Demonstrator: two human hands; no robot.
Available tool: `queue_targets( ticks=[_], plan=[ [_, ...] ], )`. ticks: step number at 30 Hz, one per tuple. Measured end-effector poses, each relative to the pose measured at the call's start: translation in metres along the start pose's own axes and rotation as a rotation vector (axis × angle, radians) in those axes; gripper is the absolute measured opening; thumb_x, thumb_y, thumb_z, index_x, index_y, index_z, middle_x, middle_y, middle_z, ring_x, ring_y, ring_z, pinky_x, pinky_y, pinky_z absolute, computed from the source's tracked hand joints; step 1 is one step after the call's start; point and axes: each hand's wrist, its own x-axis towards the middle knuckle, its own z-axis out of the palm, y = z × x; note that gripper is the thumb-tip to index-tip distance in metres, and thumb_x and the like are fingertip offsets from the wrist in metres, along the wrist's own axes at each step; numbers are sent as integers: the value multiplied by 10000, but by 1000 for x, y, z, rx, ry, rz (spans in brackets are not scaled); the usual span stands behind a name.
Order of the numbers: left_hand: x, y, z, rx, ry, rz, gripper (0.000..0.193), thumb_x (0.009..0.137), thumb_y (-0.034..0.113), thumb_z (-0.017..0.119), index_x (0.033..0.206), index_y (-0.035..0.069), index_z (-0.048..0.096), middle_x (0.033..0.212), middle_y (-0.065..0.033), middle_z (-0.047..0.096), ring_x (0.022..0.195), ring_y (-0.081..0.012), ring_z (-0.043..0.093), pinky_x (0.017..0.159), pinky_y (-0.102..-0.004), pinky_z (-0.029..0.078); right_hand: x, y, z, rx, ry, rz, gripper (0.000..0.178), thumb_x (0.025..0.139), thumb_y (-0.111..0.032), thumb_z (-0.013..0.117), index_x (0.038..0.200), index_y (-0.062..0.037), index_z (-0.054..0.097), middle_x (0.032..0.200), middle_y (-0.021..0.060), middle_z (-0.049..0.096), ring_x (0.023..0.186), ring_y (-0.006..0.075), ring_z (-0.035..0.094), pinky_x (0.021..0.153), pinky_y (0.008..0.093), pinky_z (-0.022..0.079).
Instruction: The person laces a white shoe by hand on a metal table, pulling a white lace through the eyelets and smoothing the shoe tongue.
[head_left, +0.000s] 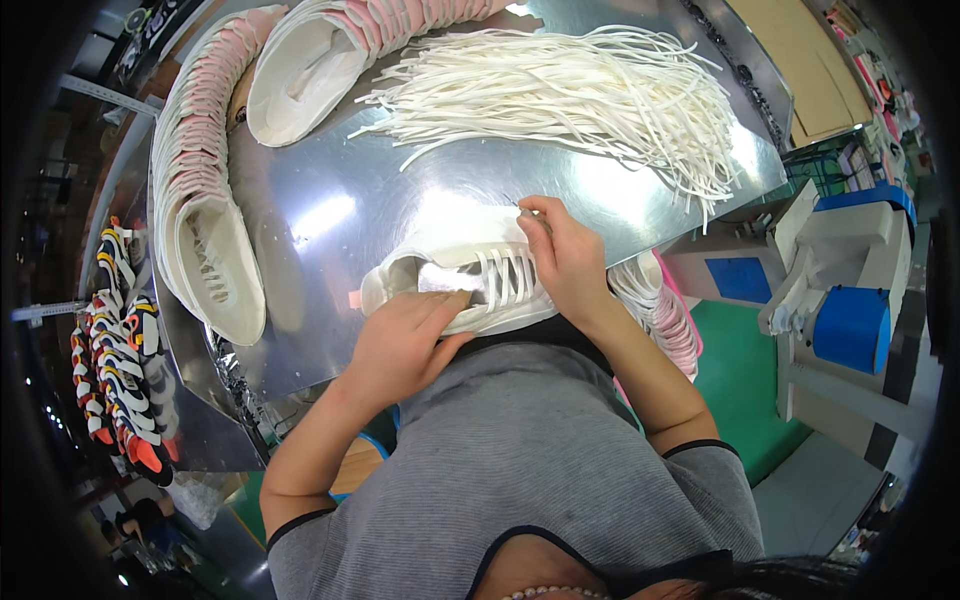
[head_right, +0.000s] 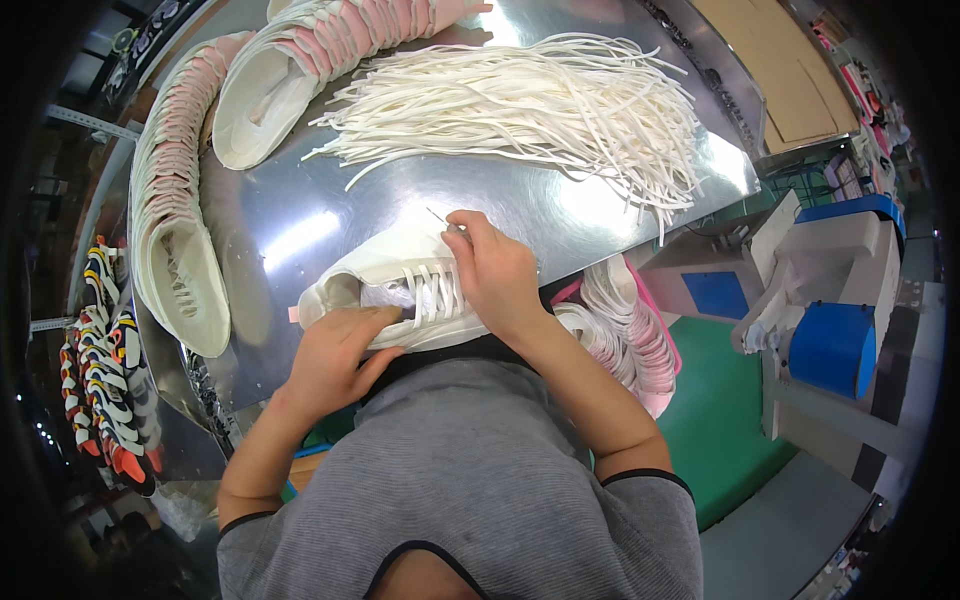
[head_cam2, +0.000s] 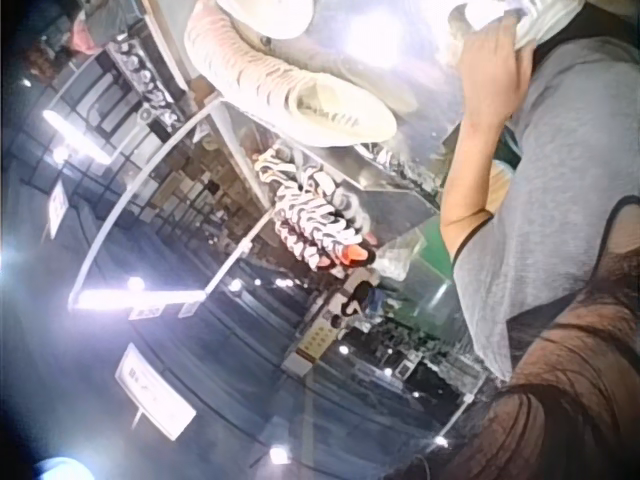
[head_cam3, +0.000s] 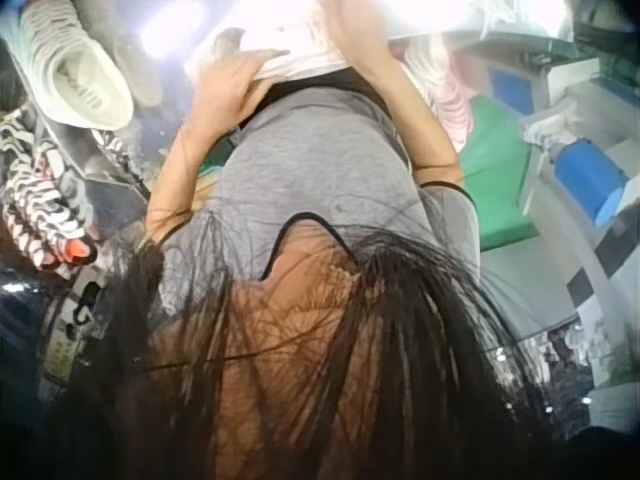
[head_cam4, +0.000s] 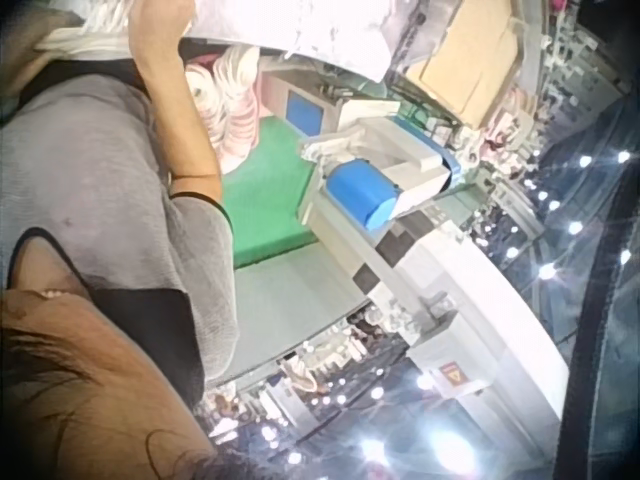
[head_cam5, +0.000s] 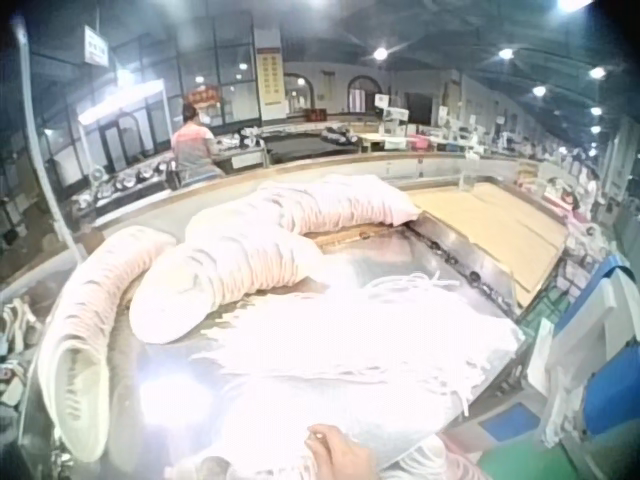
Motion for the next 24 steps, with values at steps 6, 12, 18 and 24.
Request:
queue_targets(
  ticks=[6, 12, 18, 24],
  plan=[
    [-75, 4, 65, -284, 729, -286, 456, 862, -24, 690, 1286, -5, 523, 1348, -174, 515, 1188, -288, 561, 966, -386, 473, -5, -5, -10, 204, 17, 170, 172, 967, -100, 624, 1125, -34, 616, 767, 133, 672, 611, 217, 622, 579, 313, 473],
    [-57, 22, 63, -1610, 590, -698, 547, 921, -12, 640, 1411, -14, 398, 1455, -136, 436, 1335, -214, 449, 1108, -355, 370, -15, -7, -2, 383, 73, 198, 186, 959, -56, 636, 1139, -14, 610, 831, 50, 674, 671, 72, 557, 590, 233, 436],
    [-32, 15, 69, -2052, 528, -359, 562, 900, 166, 744, 1383, 80, 470, 1328, -55, 566, 1241, -192, 522, 1123, -396, 368, -45, -31, 3, 543, 151, 239, 226, 929, -22, 670, 1139, -12, 587, 801, -39, 548, 655, 3, 437, 562, 181, 360],
    [-33, -32, 62, -1903, 246, 50, 103, 778, 67, 797, 842, 76, 717, 977, -89, 638, 981, -223, 580, 952, -366, 451, -48, -53, -27, 437, -55, -114, 196, 845, -8, 709, 1037, -45, 697, 790, 16, 689, 594, 65, 588, 529, 213, 427]
  ],
)
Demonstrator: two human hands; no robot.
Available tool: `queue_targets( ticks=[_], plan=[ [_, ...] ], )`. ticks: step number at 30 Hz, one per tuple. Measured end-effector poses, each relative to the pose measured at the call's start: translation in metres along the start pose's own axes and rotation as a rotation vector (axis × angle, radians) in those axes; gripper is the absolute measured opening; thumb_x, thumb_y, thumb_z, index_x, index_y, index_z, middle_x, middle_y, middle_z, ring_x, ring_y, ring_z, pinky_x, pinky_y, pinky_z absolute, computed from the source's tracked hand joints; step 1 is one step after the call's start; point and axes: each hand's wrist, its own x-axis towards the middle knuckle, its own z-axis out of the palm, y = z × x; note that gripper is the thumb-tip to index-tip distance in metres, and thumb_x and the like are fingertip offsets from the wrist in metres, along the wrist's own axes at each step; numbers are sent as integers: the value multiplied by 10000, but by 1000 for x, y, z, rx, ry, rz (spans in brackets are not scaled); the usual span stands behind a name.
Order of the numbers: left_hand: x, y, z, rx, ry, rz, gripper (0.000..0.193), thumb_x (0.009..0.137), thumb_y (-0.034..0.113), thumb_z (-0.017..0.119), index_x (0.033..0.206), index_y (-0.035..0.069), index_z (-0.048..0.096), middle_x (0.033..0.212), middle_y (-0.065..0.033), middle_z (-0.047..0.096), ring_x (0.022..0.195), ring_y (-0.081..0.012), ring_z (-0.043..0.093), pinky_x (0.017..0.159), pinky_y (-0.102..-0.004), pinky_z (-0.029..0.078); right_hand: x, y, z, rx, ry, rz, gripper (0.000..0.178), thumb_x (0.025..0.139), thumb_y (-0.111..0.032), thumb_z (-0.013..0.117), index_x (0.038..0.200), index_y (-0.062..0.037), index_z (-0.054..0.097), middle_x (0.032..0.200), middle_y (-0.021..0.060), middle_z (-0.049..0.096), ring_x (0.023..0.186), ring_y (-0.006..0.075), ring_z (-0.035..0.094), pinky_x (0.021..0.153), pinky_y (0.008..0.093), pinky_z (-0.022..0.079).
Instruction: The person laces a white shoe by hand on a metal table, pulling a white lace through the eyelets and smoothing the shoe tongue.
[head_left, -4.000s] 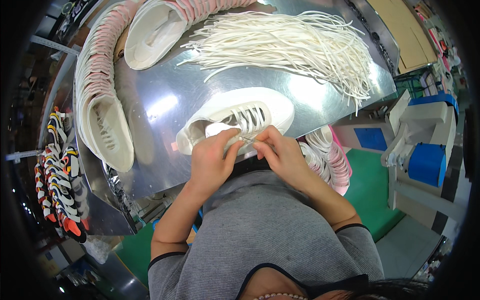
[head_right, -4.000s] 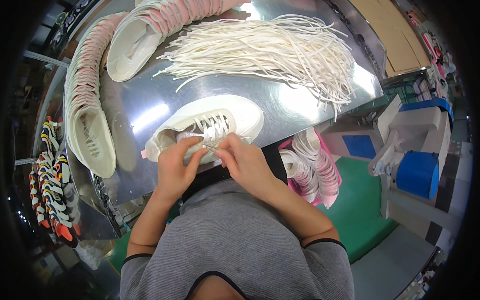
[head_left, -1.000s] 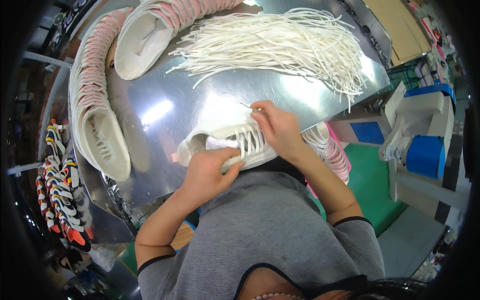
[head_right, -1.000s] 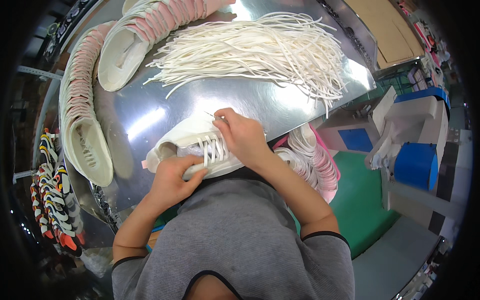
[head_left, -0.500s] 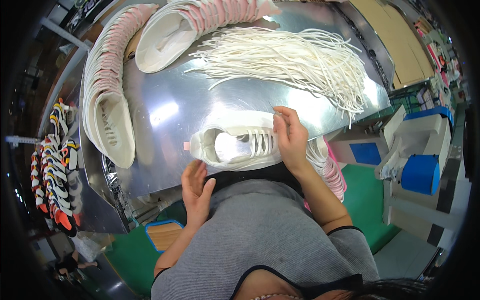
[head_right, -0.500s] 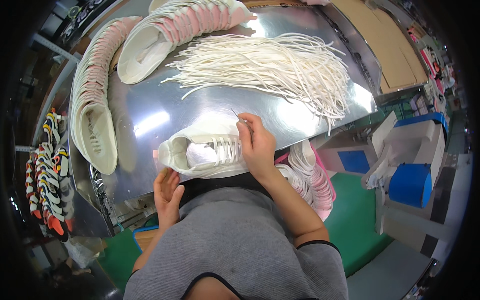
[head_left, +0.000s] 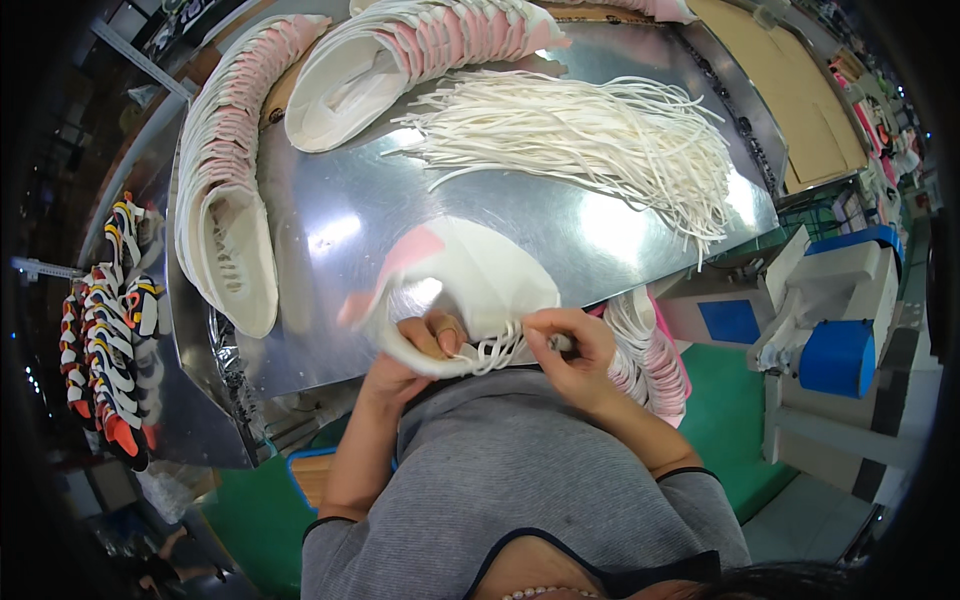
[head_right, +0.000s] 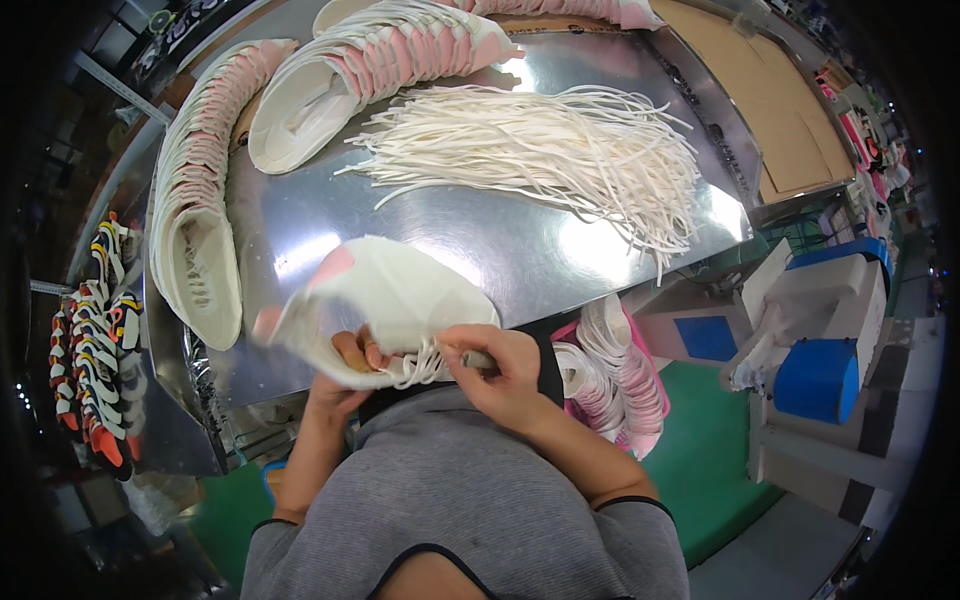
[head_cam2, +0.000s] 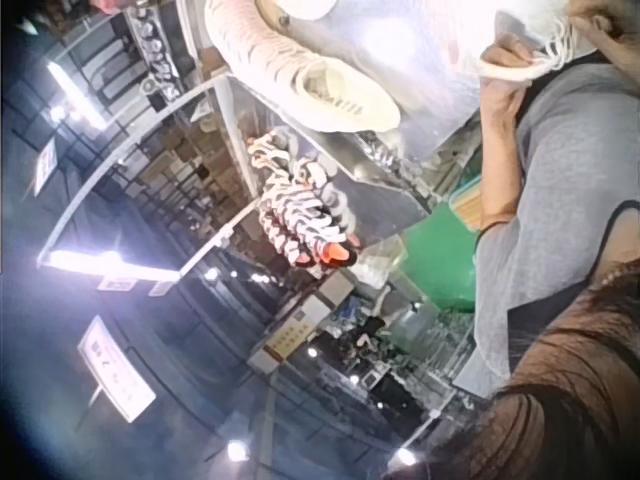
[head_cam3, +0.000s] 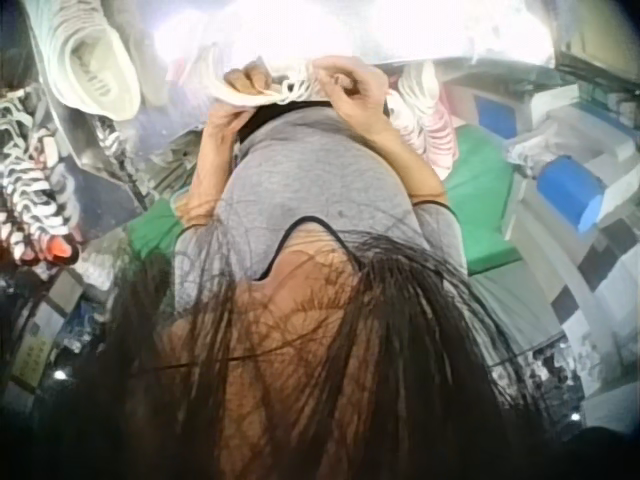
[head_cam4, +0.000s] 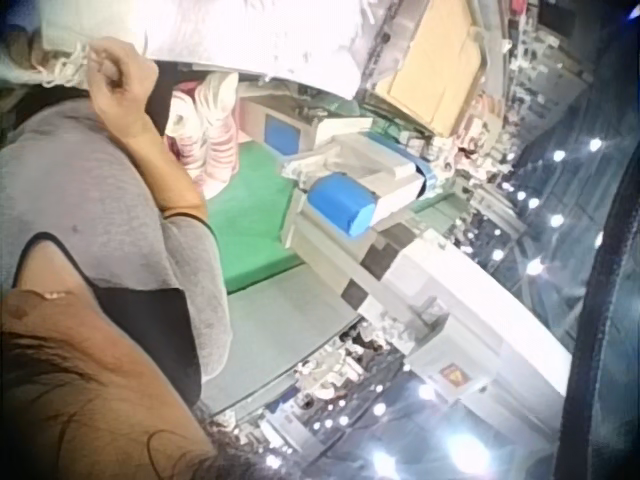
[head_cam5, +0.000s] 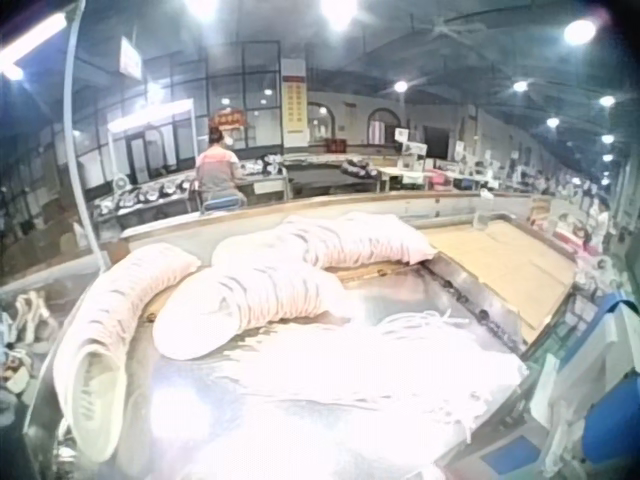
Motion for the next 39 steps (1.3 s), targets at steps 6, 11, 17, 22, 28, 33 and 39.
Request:
queue_targets(
  ticks=[6, 11, 17, 22, 28, 33, 39],
  plan=[
    [9, 16, -4, 176, -84, 16, 78, 806, 102, 773, 781, 76, 704, 1009, -78, 607, 969, -222, 564, 894, -357, 459, 41, -34, -5, -114, -442, -275, 488, 713, -28, 745, 1186, -140, 713, 744, 11, 668, 614, 181, 654, 550, 287, 496],
    [13, 23, 4, 134, -10, -41, 123, 738, 8, 779, 806, 50, 686, 989, -70, 589, 953, -211, 561, 865, -344, 459, 52, -26, -3, -268, -738, -122, 548, 753, -97, 744, 1279, -226, 662, 832, 41, 698, 697, 238, 681, 578, 334, 509],
    [10, 31, 14, 138, 230, -164, 246, 732, 43, 831, 950, 40, 717, 975, -87, 604, 926, -221, 599, 827, -350, 485, 63, -22, -6, -326, -787, -147, 210, 846, -151, 679, 1051, -170, 636, 772, 32, 644, 719, 268, 666, 583, 388, 491],
    [9, 40, 25, 133, 270, -149, 491, 801, 33, 806, 1254, 25, 620, 1179, -103, 690, 1096, -205, 662, 969, -377, 541, 57, -22, 8, -488, -546, -209, 160, 782, -94, 690, 911, -127, 602, 726, 38, 627, 629, 271, 649, 506, 384, 469],
    [2, 80, 66, 561, 535, -98, 420, 864, 60, 755, 1251, 6, 598, 1183, -97, 686, 1061, -198, 666, 903, -338, 541, 67, 4, 29, -247, -447, -269, 332, 720, 18, 708, 1042, -63, 691, 816, 127, 690, 680, 292, 683, 567, 365, 514],
    [-11, 153, 23, 2070, 671, 222, 427, 882, 77, 600, 1274, -55, 497, 1073, -280, 625, 923, -506, 612, 849, -508, 509, 96, 28, 26, -300, -209, -131, 195, 830, -23, 693, 1013, -83, 719, 813, 96, 674, 597, 270, 623, 562, 340, 499],
    [32, 218, -171, 2513, 1311, -206, 388, 845, 38, 592, 1224, -24, 537, 1320, -205, 530, 894, -388, 683, 756, -467, 568, 179, 87, 64, -521, -191, -193, 192, 811, -38, 697, 989, -109, 717, 931, 56, 647, 713, 265, 656, 628, 374, 513]
  ],
)
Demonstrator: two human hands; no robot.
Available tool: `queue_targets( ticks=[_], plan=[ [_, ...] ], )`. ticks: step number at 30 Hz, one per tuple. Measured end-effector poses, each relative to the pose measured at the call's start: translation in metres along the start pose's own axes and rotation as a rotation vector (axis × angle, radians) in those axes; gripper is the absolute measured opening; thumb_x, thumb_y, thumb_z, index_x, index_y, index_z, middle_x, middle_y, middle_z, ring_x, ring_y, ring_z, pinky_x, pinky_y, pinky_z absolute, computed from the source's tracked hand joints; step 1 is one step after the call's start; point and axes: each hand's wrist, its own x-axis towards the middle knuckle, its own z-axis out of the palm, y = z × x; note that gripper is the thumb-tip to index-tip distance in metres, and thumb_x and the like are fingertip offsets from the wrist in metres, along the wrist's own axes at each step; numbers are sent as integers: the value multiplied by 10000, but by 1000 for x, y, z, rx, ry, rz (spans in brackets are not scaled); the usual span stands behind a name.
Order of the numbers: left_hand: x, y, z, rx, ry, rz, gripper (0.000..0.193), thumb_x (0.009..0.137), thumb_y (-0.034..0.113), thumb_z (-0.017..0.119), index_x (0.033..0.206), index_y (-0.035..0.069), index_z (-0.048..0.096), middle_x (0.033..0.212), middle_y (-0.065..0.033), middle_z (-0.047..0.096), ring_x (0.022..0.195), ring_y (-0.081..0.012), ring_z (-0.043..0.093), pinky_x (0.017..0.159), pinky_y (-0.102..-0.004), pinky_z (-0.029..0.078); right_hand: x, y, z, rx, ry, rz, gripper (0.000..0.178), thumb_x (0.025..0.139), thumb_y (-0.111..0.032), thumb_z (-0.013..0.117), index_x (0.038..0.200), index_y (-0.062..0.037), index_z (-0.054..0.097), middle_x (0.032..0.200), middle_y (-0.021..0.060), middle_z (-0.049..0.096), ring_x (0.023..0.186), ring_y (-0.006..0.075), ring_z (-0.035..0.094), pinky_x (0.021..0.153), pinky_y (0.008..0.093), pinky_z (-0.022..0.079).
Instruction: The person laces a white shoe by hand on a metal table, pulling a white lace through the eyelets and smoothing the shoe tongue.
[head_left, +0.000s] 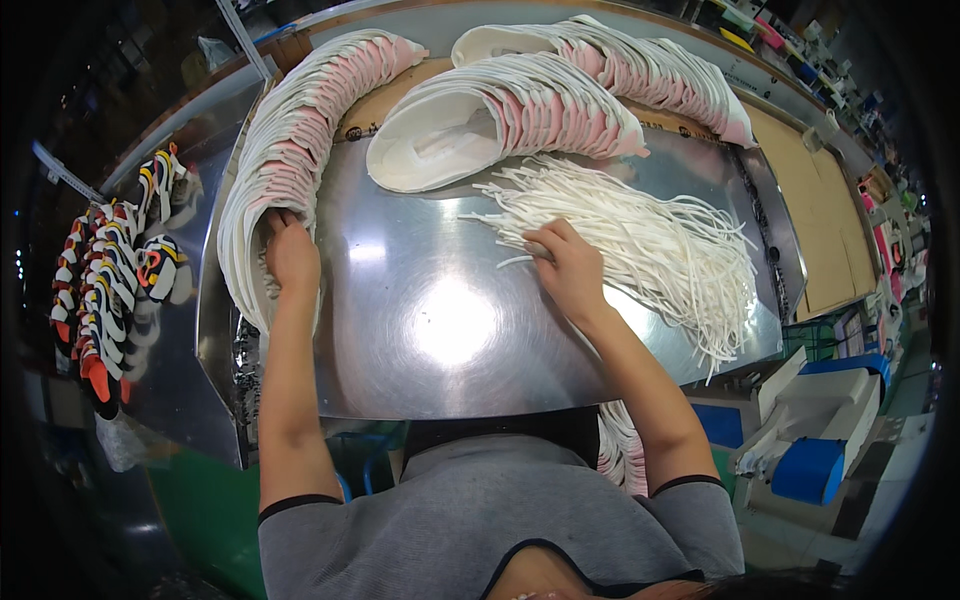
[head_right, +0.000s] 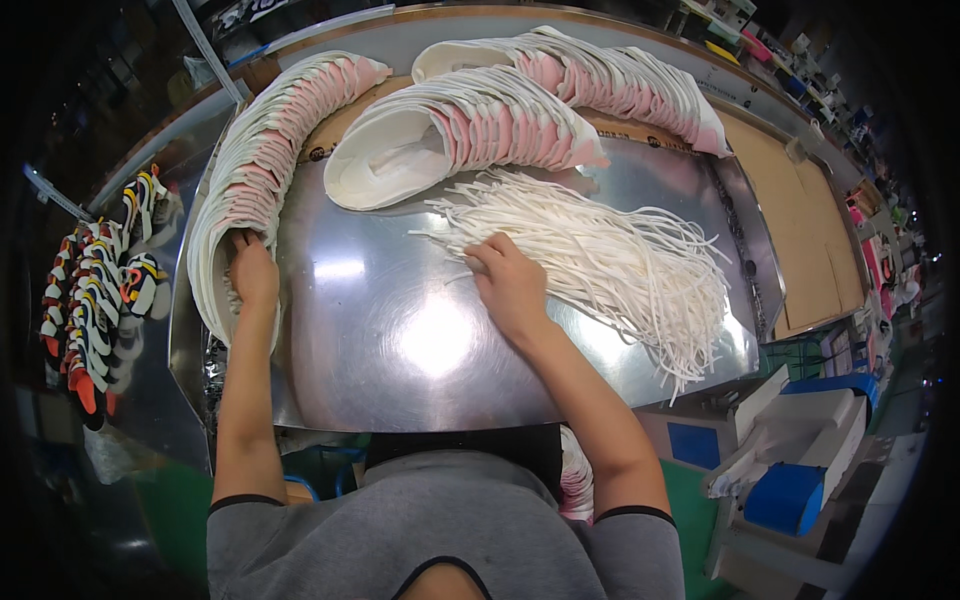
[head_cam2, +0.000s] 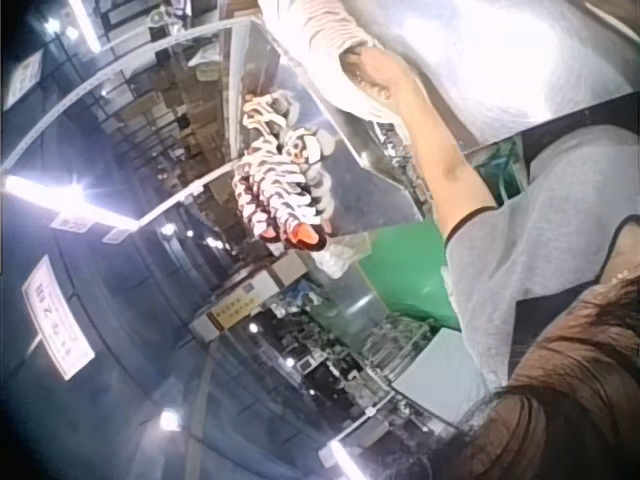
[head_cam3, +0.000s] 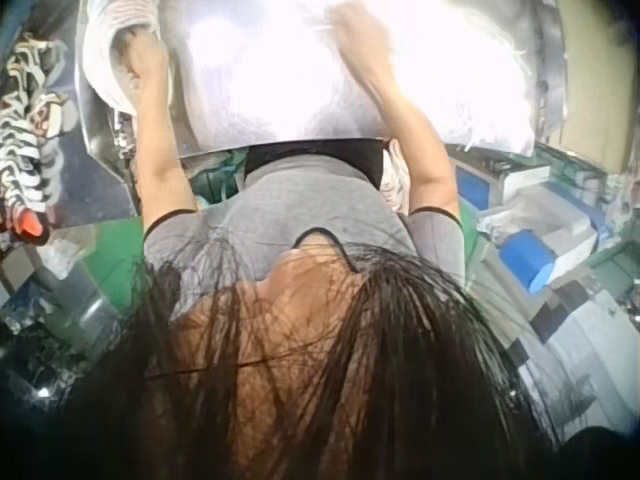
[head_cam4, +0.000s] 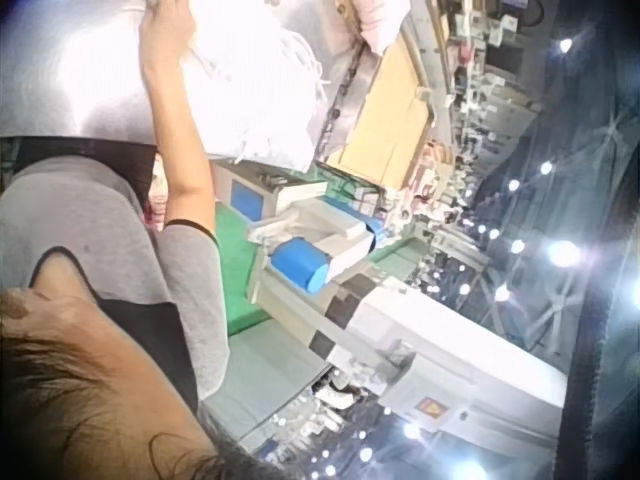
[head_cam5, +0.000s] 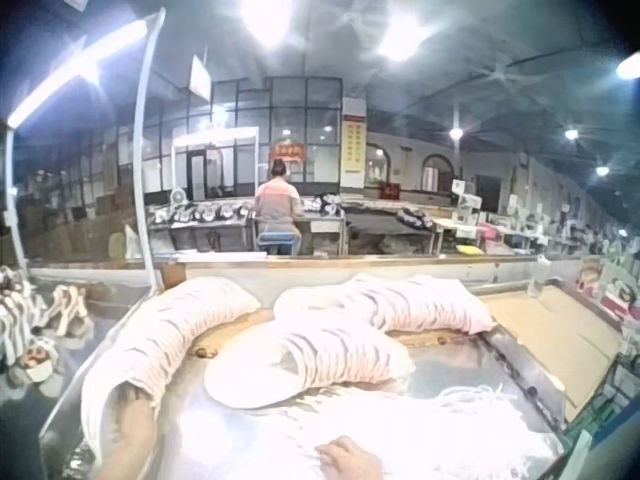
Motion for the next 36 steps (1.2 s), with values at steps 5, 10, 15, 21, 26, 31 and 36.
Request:
queue_targets(
  ticks=[5, 10, 15, 21, 26, 31, 36],
  plan=[
    [-28, 29, -16, -262, 29, -85, 495, 875, 87, 620, 1331, -50, 481, 1357, -269, 484, 1072, -451, 597, 913, -486, 508, 16, 3, 14, -290, -415, -77, 106, 855, -119, 678, 946, -65, 682, 1048, 91, 623, 778, 324, 665, 661, 430, 525],
    [-55, 92, -63, -723, 147, 280, 636, 896, 135, 666, 1428, -75, 386, 1375, -321, 433, 1226, -494, 477, 1063, -496, 387, 5, 7, 28, -396, -523, 1, 143, 880, -112, 619, 940, 14, 585, 1097, 145, 592, 742, 363, 648, 649, 466, 515],
    [36, 132, 24, -724, 372, 8, 647, 891, 169, 684, 1410, -82, 390, 1329, -315, 484, 1199, -464, 503, 1041, -476, 398, -10, -17, 18, -304, -578, -165, 104, 908, -85, 549, 970, -4, 566, 1090, 143, 574, 726, 355, 649, 620, 460, 511],
    [35, 116, -1, -1009, 72, -144, 286, 939, 134, 619, 1170, -31, 587, 1139, -207, 624, 998, -372, 607, 910, -428, 470, -40, -5, 3, -432, -439, -59, 202, 911, -220, 640, 928, -33, 563, 985, 127, 563, 673, 311, 655, 511, 421, 508],
    [-33, 103, -105, -1154, 730, 43, 153, 939, 15, 605, 1091, 2, 592, 1073, -114, 609, 987, -243, 592, 853, -311, 479, -41, -7, -13, -371, -423, -44, 154, 898, -163, 632, 993, -59, 572, 990, 100, 582, 690, 293, 669, 569, 417, 523],
    [-166, 121, -163, -999, 517, 792, 356, 773, 32, 686, 1120, 86, 629, 1054, -137, 605, 998, -305, 576, 820, -433, 447, -44, 8, -35, -204, -306, -76, 238, 837, -146, 686, 1067, -88, 661, 1121, 64, 634, 769, 323, 671, 650, 429, 538],
    [-236, 173, -122, -875, 108, 1070, 353, 764, 100, 722, 1113, 97, 666, 1048, -57, 629, 986, -227, 585, 812, -383, 431, -50, 13, -34, -289, -522, -197, 128, 871, -153, 618, 973, -77, 605, 981, 81, 615, 778, 303, 675, 632, 428, 528]
  ],
)
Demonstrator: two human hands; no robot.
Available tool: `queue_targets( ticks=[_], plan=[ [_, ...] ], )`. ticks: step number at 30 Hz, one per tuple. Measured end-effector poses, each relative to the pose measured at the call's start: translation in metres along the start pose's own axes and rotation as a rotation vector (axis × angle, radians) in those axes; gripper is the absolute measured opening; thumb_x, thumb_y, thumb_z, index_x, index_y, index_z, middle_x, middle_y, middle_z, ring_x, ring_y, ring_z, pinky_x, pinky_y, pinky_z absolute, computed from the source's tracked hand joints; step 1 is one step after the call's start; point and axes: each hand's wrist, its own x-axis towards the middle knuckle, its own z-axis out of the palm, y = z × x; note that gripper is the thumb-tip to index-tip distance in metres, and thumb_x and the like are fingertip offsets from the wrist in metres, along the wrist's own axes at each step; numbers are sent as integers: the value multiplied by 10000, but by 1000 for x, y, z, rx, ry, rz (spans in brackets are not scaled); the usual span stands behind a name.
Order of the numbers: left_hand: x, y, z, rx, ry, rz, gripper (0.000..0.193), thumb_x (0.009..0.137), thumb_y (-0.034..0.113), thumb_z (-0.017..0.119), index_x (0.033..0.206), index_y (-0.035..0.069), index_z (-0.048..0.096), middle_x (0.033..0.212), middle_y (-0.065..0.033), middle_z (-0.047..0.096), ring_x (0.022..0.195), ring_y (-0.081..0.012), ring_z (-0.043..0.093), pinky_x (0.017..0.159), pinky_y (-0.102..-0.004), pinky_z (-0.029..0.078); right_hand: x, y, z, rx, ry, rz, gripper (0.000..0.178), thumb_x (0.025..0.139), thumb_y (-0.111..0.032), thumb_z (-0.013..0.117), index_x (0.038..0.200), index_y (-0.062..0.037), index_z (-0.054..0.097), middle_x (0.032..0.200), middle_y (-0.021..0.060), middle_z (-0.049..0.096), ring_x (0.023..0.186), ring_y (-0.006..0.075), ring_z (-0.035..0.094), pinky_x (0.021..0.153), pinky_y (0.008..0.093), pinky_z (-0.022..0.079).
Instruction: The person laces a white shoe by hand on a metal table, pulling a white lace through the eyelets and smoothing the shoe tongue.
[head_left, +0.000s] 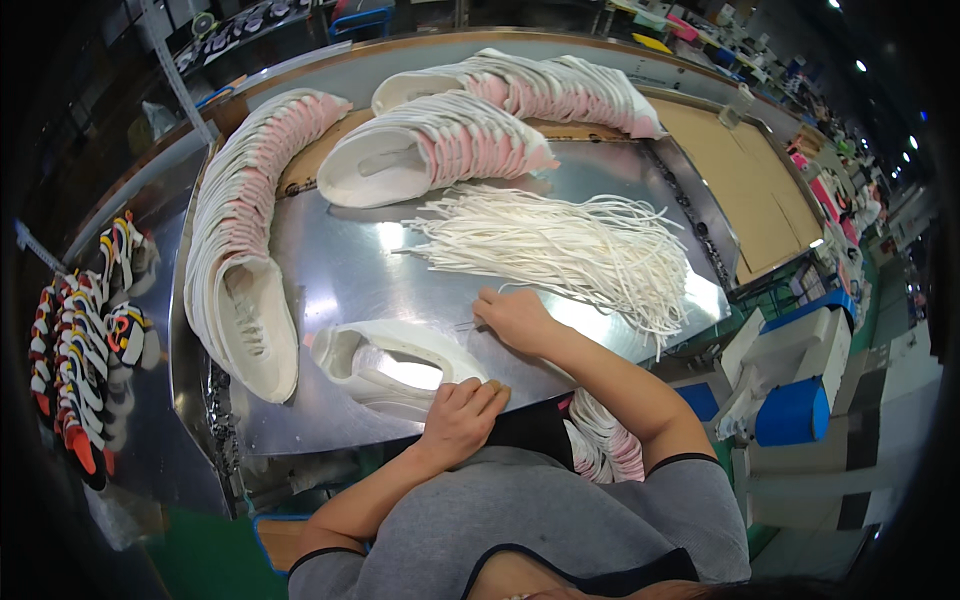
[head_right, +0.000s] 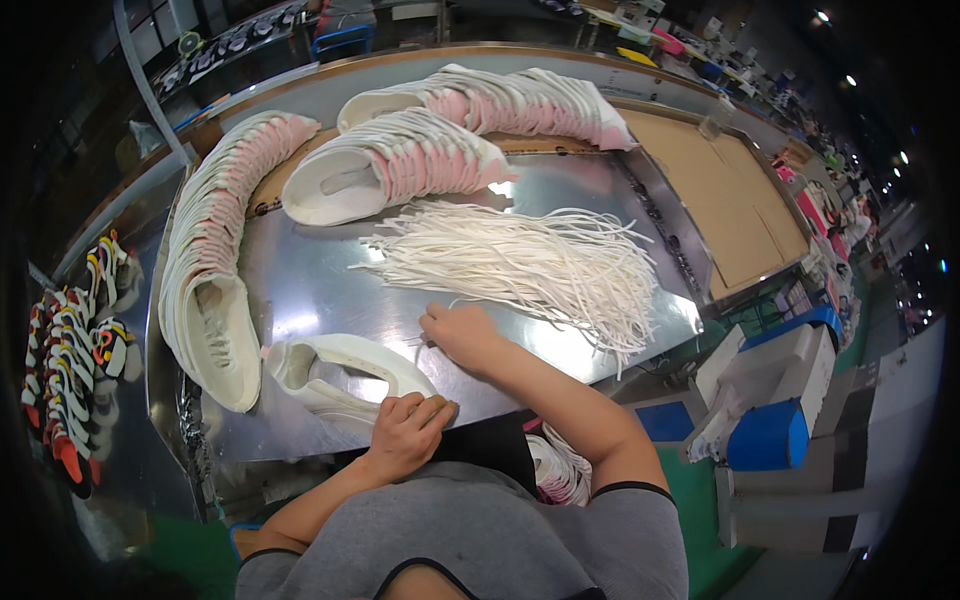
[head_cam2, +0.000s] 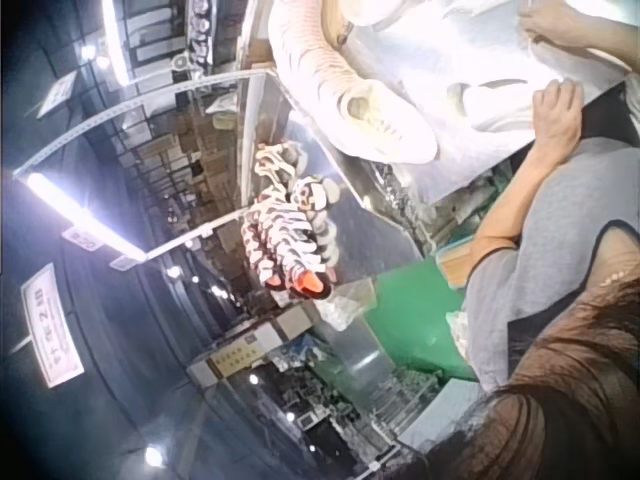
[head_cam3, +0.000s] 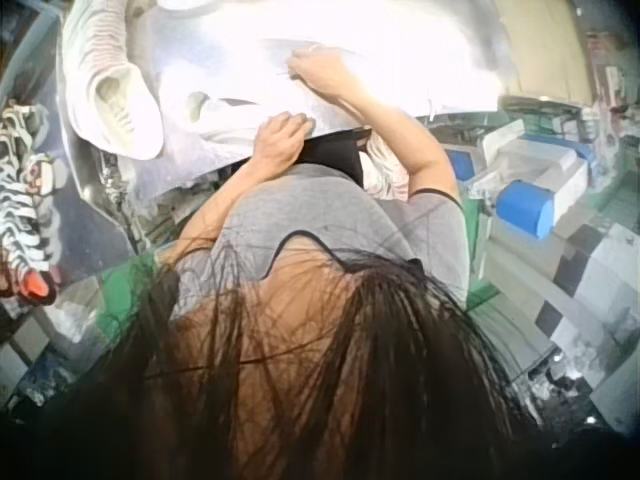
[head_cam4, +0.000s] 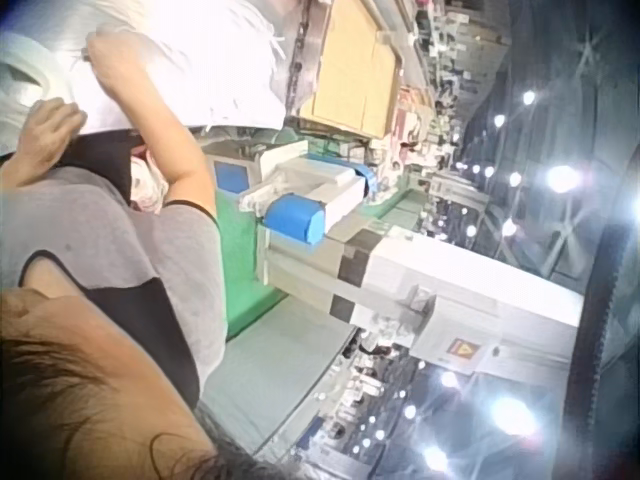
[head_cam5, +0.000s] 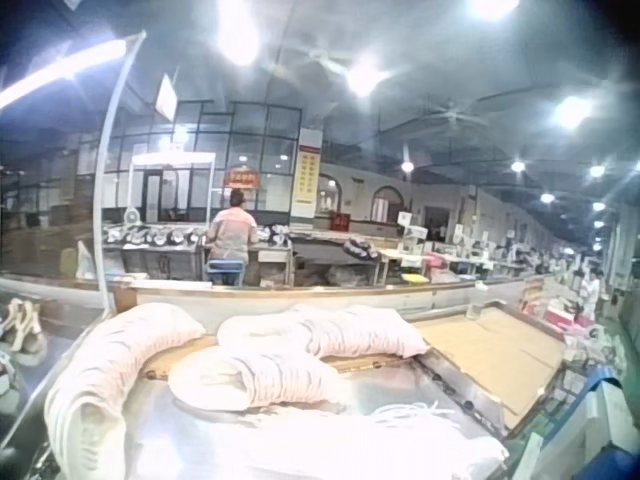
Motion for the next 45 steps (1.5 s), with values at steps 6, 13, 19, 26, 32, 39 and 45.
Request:
queue_targets(
  ticks=[6, 13, 19, 26, 32, 39, 45],
  plan=[
    [11, -12, -30, -251, 56, -79, 297, 779, 21, 692, 1074, 39, 661, 1061, -136, 640, 994, -349, 596, 870, -451, 459, -18, -15, -12, 449, 92, 193, 199, 850, -80, 634, 1048, -62, 617, 950, 129, 711, 876, 347, 688, 731, 422, 536],
    [-25, -64, -86, 189, 150, -409, 253, 785, 79, 726, 1013, 6, 644, 1007, -177, 633, 949, -391, 603, 844, -491, 470, -34, -124, -45, 1540, 96, 242, 238, 997, -190, 628, 1178, -36, 637, 951, -22, 651, 672, 38, 485, 597, 210, 394],
    [-15, -103, -96, -50, -575, -714, 449, 961, 447, 618, 977, 2, 676, 1013, -185, 703, 858, -370, 668, 686, -415, 534, -34, -87, 30, 1565, 108, 625, 203, 957, -164, 632, 1116, -38, 627, 942, 14, 691, 839, 66, 581, 723, 215, 437],
    [1, -127, -55, -1267, -778, -1214, 701, 1014, 627, 389, 1380, 45, 528, 1286, -123, 614, 1161, -243, 604, 991, -396, 499, -28, -85, 51, 1495, 375, 482, 312, 988, -198, 641, 1204, 23, 593, 997, 35, 681, 976, 110, 631, 898, 265, 485],
    [12, -77, -52, -1384, -206, -1225, 480, 1042, 319, 517, 1408, 9, 496, 1384, -135, 582, 1251, -258, 584, 1113, -395, 428, -21, -78, 42, 1452, 478, 446, 256, 986, -236, 653, 1157, -46, 648, 927, -2, 688, 859, 62, 617, 765, 214, 498],
    [23, -59, -44, -1591, -134, -1038, 602, 1053, 418, 484, 1459, -21, 422, 1433, -142, 525, 1333, -241, 490, 1134, -360, 375, -34, -96, 6, 1596, 403, 576, 150, 997, -217, 621, 1010, -72, 658, 781, -17, 674, 601, 5, 476, 512, 163, 330],
    [6, -63, -49, -1590, -51, -1086, 559, 1018, 390, 580, 1393, -14, 492, 1340, -129, 586, 1260, -232, 545, 1090, -351, 421, -38, -111, -2, 1504, 314, 521, 133, 986, -172, 626, 969, -42, 652, 763, 1, 673, 646, 25, 516, 571, 179, 378]
  ],
)
